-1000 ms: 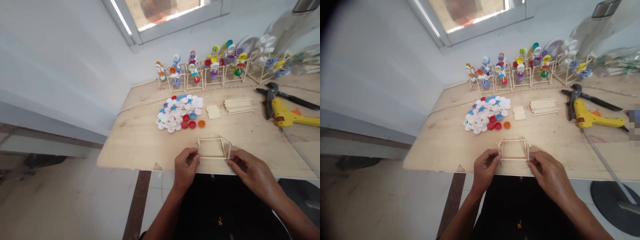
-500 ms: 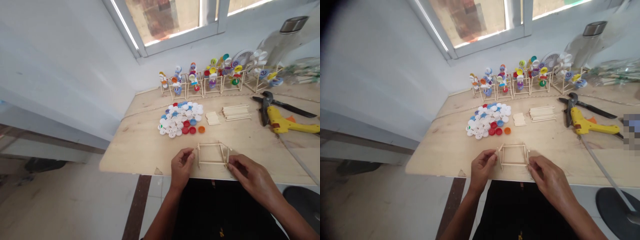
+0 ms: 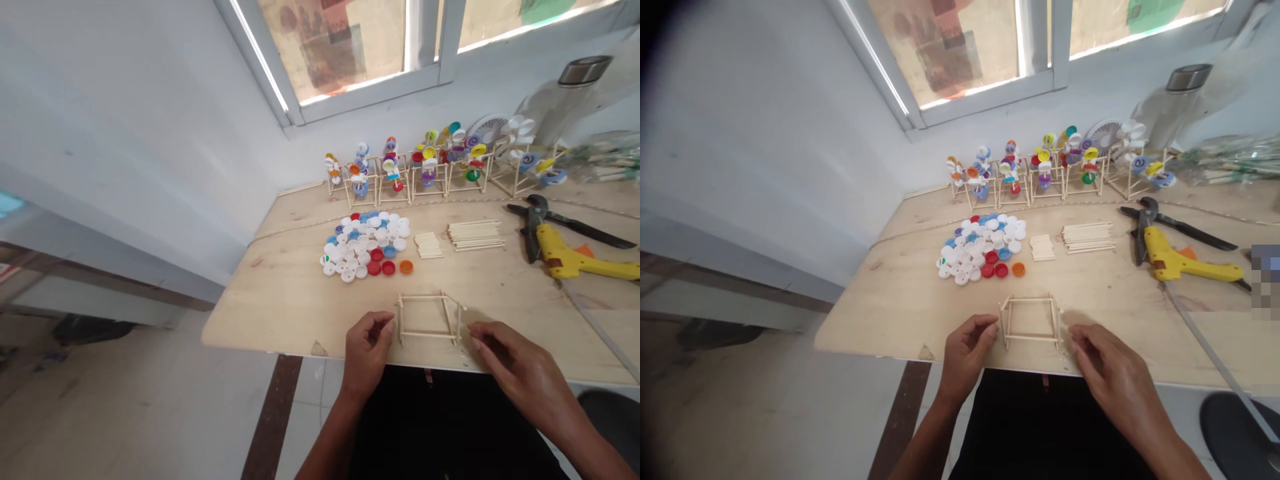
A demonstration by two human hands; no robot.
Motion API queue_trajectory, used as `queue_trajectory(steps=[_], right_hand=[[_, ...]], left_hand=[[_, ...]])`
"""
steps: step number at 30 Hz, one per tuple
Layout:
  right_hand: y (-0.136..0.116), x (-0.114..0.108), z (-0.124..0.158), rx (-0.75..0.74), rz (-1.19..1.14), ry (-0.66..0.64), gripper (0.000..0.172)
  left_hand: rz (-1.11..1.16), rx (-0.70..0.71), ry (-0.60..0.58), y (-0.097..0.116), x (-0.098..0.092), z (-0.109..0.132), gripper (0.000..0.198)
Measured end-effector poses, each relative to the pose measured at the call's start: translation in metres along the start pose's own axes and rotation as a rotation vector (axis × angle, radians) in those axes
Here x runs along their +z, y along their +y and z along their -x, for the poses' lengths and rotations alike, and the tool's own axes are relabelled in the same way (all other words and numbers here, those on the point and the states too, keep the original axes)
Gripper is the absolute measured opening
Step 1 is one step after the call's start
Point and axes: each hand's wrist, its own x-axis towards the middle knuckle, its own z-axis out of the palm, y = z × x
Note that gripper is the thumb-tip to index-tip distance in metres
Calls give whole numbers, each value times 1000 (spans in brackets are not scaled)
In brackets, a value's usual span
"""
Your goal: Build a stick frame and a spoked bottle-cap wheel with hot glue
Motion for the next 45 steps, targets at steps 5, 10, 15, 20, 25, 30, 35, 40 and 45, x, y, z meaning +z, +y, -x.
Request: queue_trajectory(steps=[5,10,15,20,25,30,35,40,45], right_hand=[[2,0,-1,-17,17,33,29],[2,2,-1,-34,25,38,30],[6,0,-3,-41,43,34,30],[7,-5,-8,-21,40,64,31],[10,-8,-17,-22,45,91,30],[14,-8,-25,13,74,92,30],[20,-14,-41,38,128,95,34],[36,-30,-77,45,255,106,37],[42,-36,-119,-17,501,118,33]], left_hand=[[-50,22,0,-1,0,1,22],[-74,44,-7,-2,0,2,22],[-84,41,-24,-1,0,2,21],[-110,62,-22,2,-2,-2,20],[-127,84,24,-3,-9,-9,19],[-121,86,51,-8,-18,-14,20],[-75,68,56,-18,-22,-19,25],[-45,73,91,-26,-24,-21,25],[-2,60,102,-29,-25,-19,24]])
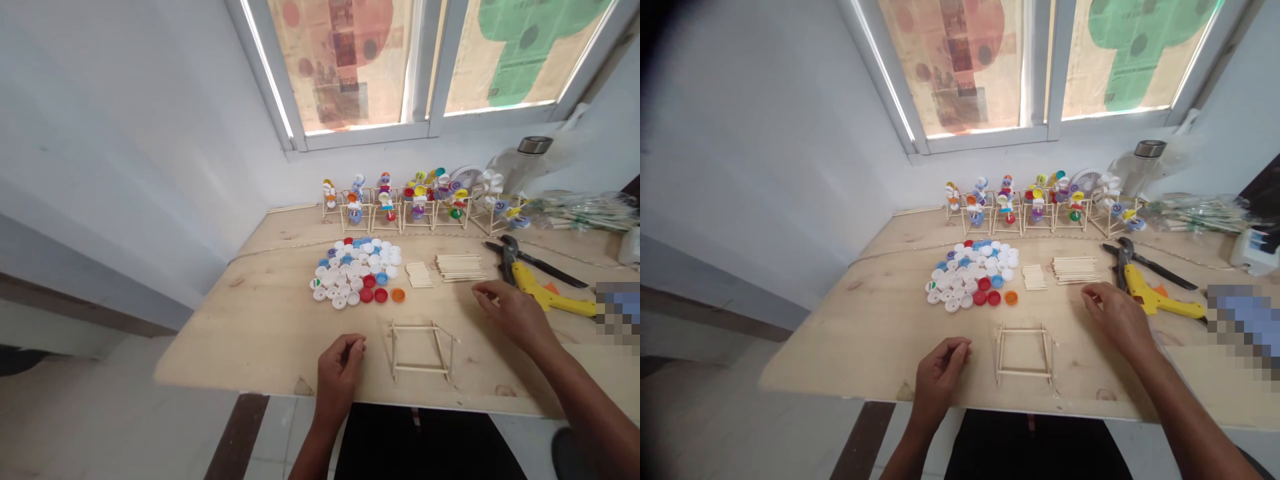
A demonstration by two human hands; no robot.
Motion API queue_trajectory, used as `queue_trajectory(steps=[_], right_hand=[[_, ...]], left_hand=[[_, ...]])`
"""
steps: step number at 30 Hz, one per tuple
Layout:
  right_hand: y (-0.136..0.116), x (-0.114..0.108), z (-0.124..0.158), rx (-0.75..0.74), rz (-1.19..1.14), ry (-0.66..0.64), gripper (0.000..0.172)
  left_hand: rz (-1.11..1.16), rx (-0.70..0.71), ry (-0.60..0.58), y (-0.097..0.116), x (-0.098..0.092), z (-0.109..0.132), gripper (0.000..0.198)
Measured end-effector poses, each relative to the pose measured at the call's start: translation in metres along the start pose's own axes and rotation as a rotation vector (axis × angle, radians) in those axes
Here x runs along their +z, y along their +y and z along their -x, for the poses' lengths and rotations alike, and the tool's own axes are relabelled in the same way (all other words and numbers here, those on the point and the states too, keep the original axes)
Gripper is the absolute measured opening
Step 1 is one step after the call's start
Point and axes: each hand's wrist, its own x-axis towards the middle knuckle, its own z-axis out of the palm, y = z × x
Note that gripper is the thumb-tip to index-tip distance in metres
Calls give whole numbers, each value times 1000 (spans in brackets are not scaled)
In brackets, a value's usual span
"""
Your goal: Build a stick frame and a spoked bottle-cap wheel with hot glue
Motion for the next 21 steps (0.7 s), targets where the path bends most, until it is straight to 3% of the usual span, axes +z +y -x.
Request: queue_trajectory(steps=[9,21], right_hand=[[0,9,-42,-155,178,-129,29],[-1,4,-52,-341,213,-273,22]], left_hand=[[-31,27,4,-1,0,1,23],[-32,2,-5,9,1,3,20]])
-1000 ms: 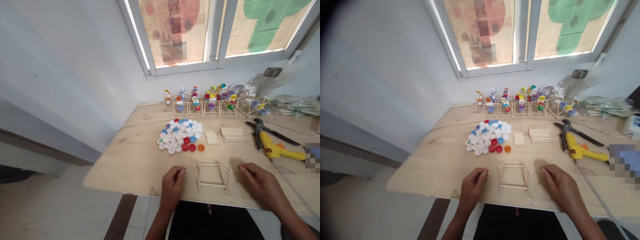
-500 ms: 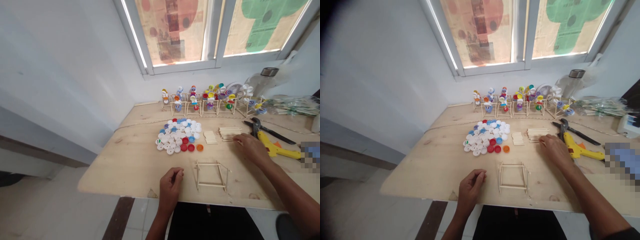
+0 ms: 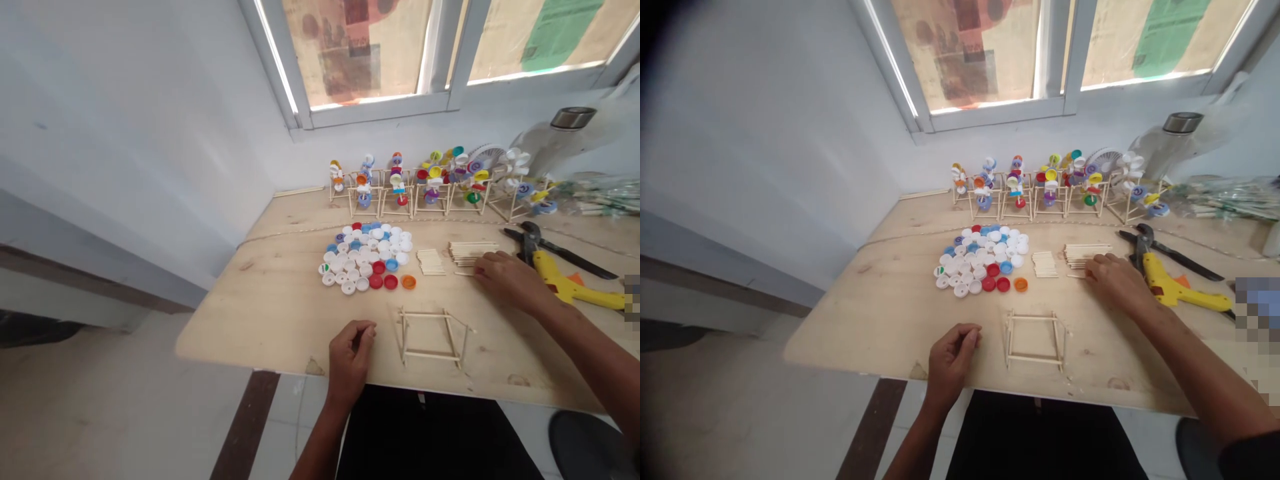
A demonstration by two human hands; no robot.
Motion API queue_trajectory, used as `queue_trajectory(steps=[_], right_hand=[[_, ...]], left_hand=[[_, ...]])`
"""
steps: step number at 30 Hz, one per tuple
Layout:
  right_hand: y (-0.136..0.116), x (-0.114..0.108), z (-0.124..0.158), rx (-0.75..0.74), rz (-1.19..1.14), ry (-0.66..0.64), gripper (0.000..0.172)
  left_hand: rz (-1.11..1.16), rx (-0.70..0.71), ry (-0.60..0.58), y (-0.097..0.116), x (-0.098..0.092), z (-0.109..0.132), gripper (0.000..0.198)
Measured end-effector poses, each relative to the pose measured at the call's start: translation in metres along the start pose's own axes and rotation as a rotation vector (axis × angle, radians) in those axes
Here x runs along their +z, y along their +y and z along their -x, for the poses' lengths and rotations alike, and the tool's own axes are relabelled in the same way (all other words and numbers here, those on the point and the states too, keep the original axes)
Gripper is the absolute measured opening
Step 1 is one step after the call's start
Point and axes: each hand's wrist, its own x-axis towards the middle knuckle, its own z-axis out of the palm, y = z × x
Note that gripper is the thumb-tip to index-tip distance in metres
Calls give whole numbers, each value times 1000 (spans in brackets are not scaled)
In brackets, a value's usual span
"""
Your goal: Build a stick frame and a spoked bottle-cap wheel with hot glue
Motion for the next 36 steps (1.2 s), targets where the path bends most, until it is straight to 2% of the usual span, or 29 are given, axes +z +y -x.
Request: queue_trajectory(steps=[4,7,10,12,16,20,25,31,36], right_hand=[[-2,3,4,-43,-20,-1,22],[-10,-2,11,-1,-142,1,20],[-25,-18,20,69,-417,-34,21],[-37,-33,26,39,-567,-34,24],[-60,-61,40,21,-714,112,27],[-82,-73,54,-69,-715,204,24],[-102,-69,61,-230,-619,286,18],[-109,-65,60,-346,-513,337,11],[-113,-61,59,-363,-465,360,11]], left_hand=[[-5,-3,-2,0,0,1,21],[-5,-3,-7,0,0,0,20],[19,-18,-7,0,0,-1,21],[45,-37,-1,3,-1,-2,22],[85,-39,1,13,-2,-2,22],[83,8,-10,30,-1,1,22],[71,80,-29,47,3,2,19],[25,165,-58,54,11,0,17],[-28,199,-59,54,15,-1,14]])
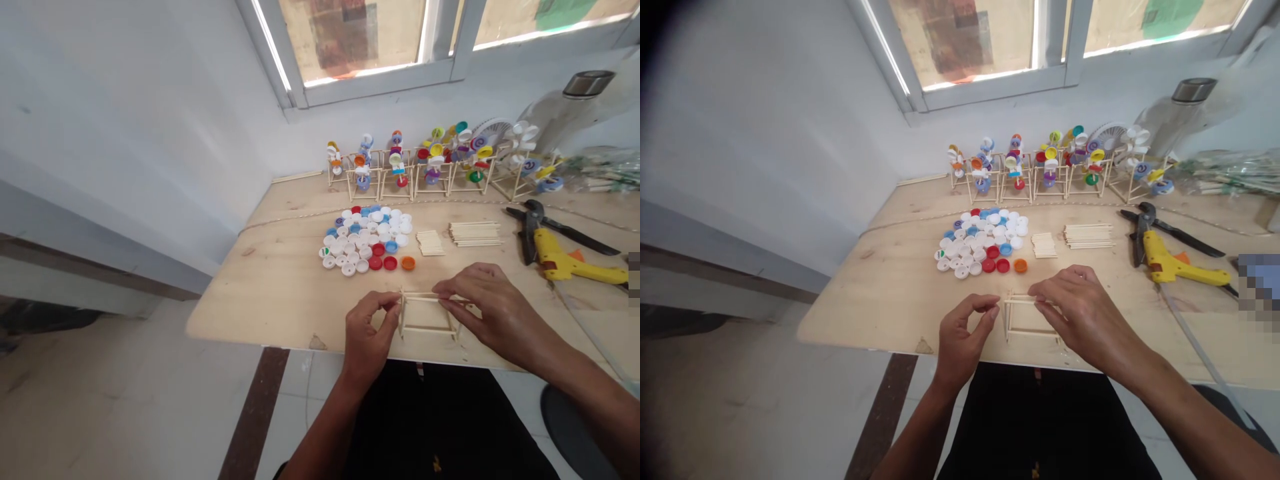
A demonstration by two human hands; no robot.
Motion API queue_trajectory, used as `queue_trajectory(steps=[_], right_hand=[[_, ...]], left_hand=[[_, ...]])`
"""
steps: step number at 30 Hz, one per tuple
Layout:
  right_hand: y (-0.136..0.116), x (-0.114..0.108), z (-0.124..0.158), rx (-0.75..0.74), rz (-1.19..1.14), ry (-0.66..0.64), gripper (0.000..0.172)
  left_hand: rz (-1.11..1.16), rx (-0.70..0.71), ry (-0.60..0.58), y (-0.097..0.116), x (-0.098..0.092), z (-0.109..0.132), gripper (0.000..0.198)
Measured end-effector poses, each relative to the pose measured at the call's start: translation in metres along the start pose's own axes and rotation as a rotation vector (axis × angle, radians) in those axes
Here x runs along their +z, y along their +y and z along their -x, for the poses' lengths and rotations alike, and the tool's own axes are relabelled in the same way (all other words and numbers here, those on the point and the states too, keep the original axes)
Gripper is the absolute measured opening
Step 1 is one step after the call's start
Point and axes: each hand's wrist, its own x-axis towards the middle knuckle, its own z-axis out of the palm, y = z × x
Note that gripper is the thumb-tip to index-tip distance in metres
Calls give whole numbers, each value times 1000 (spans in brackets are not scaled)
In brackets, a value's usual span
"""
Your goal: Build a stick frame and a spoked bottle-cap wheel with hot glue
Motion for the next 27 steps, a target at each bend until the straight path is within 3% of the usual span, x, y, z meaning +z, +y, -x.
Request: queue_trajectory(steps=[27], right_hand=[[0,9,0,-3,23,-26,15]], left_hand=[[-41,-12,18,-5,0,2,14]])
